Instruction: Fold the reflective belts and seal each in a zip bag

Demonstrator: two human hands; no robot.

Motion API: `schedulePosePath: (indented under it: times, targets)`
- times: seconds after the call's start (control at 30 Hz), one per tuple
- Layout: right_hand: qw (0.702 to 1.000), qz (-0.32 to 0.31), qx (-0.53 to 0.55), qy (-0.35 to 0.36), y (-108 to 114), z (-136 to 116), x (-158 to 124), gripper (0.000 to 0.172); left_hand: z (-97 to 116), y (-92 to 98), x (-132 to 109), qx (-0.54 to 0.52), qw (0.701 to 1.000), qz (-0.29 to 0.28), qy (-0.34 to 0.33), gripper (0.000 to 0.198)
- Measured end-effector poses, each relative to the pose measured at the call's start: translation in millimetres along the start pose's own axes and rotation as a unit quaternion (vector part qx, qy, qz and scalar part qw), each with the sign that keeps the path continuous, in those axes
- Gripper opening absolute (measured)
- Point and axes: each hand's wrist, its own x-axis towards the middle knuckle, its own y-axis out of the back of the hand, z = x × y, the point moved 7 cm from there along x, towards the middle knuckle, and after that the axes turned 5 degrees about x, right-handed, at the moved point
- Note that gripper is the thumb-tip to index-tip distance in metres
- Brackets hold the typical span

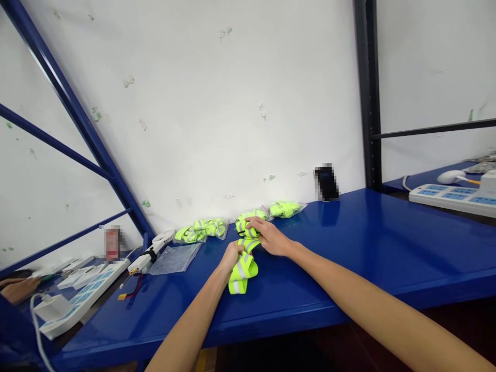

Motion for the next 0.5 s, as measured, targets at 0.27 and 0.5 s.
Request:
schedulePosePath:
  times: [0.27,0.5]
  targets:
    - [0.98,0.033,0.147,-0.129,-3.0,15.2,-3.7,0.033,18.9,0.2,-8.5,-0.112,0.992,-0.034,-0.05,0.023]
    - [0.989,0.005,0.081,-0.123,-8.4,9.8,-4.4,0.038,7.9,15.5,-7.9,-0.113,0.991,-0.048,0.055,0.023]
